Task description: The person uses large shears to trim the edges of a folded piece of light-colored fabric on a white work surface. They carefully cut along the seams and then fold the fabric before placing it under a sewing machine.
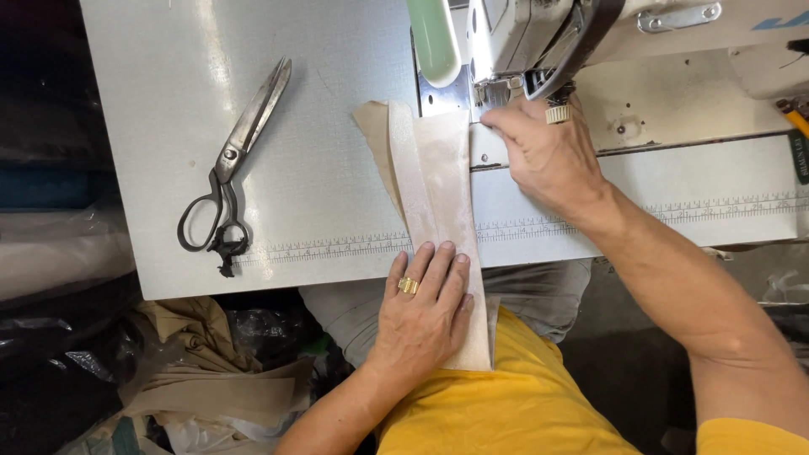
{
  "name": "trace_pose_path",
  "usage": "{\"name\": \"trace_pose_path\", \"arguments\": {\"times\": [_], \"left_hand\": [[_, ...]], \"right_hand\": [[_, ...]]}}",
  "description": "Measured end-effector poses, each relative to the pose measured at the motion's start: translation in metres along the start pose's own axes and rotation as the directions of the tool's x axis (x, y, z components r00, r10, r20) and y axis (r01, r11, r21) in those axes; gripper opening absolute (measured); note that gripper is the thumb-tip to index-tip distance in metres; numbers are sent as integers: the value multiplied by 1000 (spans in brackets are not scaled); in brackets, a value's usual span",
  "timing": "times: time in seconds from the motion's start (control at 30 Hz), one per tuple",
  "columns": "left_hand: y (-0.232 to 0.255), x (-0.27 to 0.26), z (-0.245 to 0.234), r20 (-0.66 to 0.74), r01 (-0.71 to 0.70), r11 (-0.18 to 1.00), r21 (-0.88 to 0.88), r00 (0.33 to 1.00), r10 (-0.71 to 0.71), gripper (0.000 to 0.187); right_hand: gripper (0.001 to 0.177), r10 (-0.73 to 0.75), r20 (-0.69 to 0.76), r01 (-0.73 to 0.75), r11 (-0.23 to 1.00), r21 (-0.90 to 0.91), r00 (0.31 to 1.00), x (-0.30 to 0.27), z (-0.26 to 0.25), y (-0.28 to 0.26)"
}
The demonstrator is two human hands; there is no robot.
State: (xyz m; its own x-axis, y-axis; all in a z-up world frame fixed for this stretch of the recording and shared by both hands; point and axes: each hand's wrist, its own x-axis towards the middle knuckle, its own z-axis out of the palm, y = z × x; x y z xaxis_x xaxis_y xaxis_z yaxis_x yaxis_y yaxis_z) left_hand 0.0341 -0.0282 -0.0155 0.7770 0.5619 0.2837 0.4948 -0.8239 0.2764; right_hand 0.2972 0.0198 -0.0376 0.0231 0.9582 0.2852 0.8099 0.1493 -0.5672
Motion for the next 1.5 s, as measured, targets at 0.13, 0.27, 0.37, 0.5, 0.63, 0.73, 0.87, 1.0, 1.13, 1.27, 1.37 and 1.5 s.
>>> {"name": "trace_pose_path", "arguments": {"times": [0.13,0.27,0.37,0.5,0.63,0.73,0.87,1.0,1.13,1.27,1.37,1.5], "left_hand": [[2,1,-2,8,3,1000,3,1000,-3,37],[4,1,-5,5,-9,1000,-2,1000,9,36],[5,1,-3,12,-29,999,-19,1000,29,38],[8,-5,2,9,-50,998,-39,999,50,36],[-2,-2,-15,-25,-66,971,-231,998,62,29],[-11,-16,-17,-145,36,934,-355,985,-93,21],[-10,-35,0,227,404,786,-468,914,-336,31],[5,-23,19,656,661,473,-583,726,-205,51],[18,-28,46,614,611,319,-725,782,-102,49],[24,-30,61,485,538,170,-826,831,-274,35],[27,-27,35,362,489,366,-792,858,-364,14],[23,-39,34,257,439,713,-547,898,-356,35]], "right_hand": [[33,694,352,-760,645,85,628,28,-41,-23],[7,-92,-194,8,918,-397,977,3,-29,6],[16,-136,-102,85,916,-393,986,-16,-21,-42],[25,-285,-42,217,809,-546,958,-30,0,-66],[41,-195,121,230,830,-508,973,-48,7,-68],[47,-160,114,196,825,-530,980,-59,8,-57],[46,-139,90,166,856,-490,986,-69,8,-44],[49,-149,111,184,868,-462,983,-69,7,-41],[53,-151,153,201,892,-405,977,-71,3,-30],[54,-169,184,225,910,-348,968,-74,-1,-24],[57,-194,194,251,906,-341,962,-77,-6,-19],[54,-190,214,259,896,-361,958,-82,-8,-19]]}}
